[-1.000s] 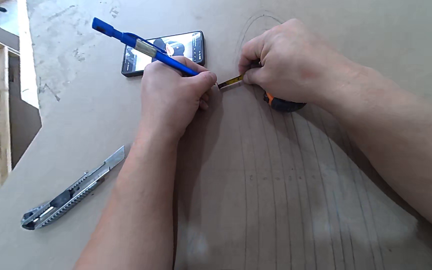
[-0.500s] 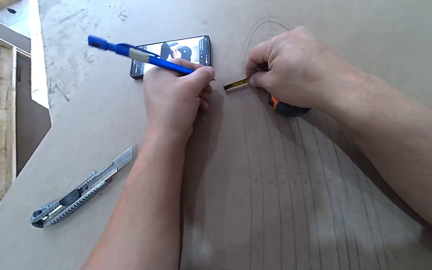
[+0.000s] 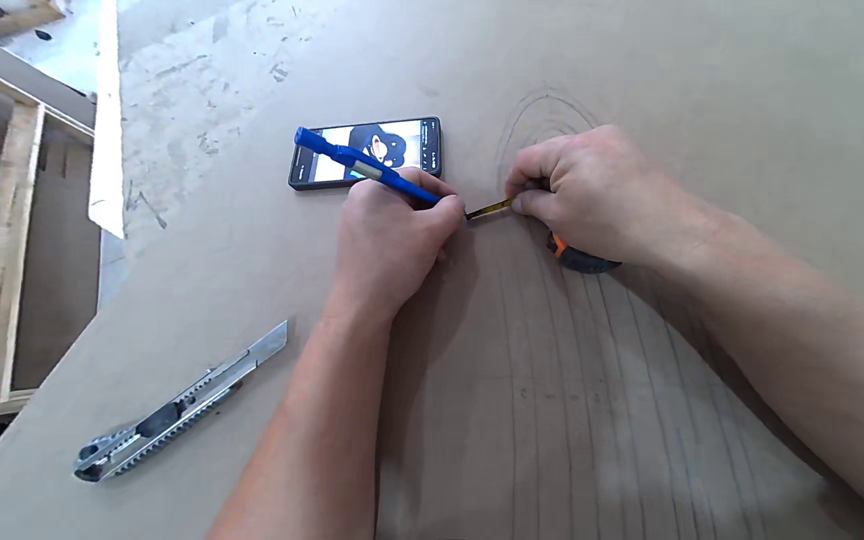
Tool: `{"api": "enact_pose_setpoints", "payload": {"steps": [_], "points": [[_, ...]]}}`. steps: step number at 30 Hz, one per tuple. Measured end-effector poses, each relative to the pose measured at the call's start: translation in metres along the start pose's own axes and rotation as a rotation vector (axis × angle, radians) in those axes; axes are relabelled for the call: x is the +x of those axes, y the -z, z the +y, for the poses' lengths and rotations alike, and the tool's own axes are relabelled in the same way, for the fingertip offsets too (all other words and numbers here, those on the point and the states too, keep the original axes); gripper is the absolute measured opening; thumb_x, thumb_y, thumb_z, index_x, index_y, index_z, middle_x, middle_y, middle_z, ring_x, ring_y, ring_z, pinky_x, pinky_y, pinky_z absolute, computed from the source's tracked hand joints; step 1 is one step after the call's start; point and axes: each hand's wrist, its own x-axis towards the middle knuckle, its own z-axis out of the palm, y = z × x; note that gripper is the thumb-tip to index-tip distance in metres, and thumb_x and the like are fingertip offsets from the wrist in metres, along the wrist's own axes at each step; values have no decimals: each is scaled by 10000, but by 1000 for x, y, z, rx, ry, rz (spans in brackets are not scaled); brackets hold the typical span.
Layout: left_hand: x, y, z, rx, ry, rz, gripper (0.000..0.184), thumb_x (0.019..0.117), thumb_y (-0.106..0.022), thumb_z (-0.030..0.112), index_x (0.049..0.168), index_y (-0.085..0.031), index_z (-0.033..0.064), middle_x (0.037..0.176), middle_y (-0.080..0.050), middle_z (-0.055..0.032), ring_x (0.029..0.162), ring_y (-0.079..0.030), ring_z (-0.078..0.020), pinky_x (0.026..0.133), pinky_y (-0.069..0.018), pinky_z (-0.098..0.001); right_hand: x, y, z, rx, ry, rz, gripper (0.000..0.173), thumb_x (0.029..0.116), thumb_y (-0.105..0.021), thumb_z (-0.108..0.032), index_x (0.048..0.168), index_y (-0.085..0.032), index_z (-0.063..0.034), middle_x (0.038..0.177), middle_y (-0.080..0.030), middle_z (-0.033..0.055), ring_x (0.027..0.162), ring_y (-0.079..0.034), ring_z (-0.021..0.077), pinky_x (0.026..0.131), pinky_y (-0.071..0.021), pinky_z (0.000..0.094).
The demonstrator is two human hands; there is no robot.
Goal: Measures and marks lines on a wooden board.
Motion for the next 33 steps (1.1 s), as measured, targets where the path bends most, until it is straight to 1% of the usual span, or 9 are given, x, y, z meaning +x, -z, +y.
{"api": "enact_pose_setpoints", "payload": {"steps": [5, 10, 13, 17, 28, 31, 33], "points": [[1, -1, 4, 92, 13, -6, 44, 900, -791, 204, 892, -765, 168, 710, -727, 20, 544, -674, -105, 467, -575, -285, -1, 0, 0, -2, 2, 1, 105, 990, -656, -240, 930, -738, -270, 852, -695, -105, 781, -650, 58, 671, -529, 361], [0, -3, 10, 206, 30, -17, 65, 894, -818, 238, 908, -772, 194, 715, -723, 40, 554, -673, -87, 496, -589, -288, -1, 1, 0, -24, 12, -14, 108, 995, -642, -252, 945, -736, -270, 896, -695, -102, 838, -653, 68, 702, -527, 374], [0, -5, 13, 260, 33, -14, 50, 896, -812, 244, 901, -781, 205, 718, -724, 47, 555, -667, -79, 498, -580, -290, 0, 1, 0, -37, 20, -24, 110, 998, -636, -252, 945, -731, -268, 874, -689, -101, 831, -651, 73, 696, -521, 376], [1, -4, 10, 243, 16, -22, 52, 907, -793, 248, 904, -780, 197, 720, -726, 40, 555, -670, -79, 494, -583, -292, 1, 3, -2, -37, 7, -33, 112, 996, -643, -250, 942, -740, -266, 856, -691, -97, 816, -654, 76, 691, -525, 378], [2, -3, 7, 204, -7, -29, 48, 908, -789, 216, 918, -774, 172, 718, -724, 30, 554, -671, -84, 485, -577, -273, 1, 4, -3, -39, 7, -41, 109, 996, -650, -250, 960, -753, -260, 897, -703, -91, 855, -662, 69, 718, -538, 362], [2, -3, 6, 195, -14, -34, 51, 910, -785, 216, 919, -770, 168, 717, -723, 27, 553, -671, -84, 478, -574, -271, 1, 4, -3, -38, 15, -38, 116, 1000, -648, -261, 937, -746, -259, 863, -690, -97, 815, -649, 58, 692, -529, 347], [2, -3, 7, 199, -11, -30, 48, 908, -787, 212, 915, -768, 168, 716, -722, 29, 554, -671, -79, 482, -577, -267, 1, 4, -3, -40, 17, -39, 119, 1003, -645, -263, 935, -743, -259, 860, -688, -96, 815, -647, 55, 696, -526, 344]]}}
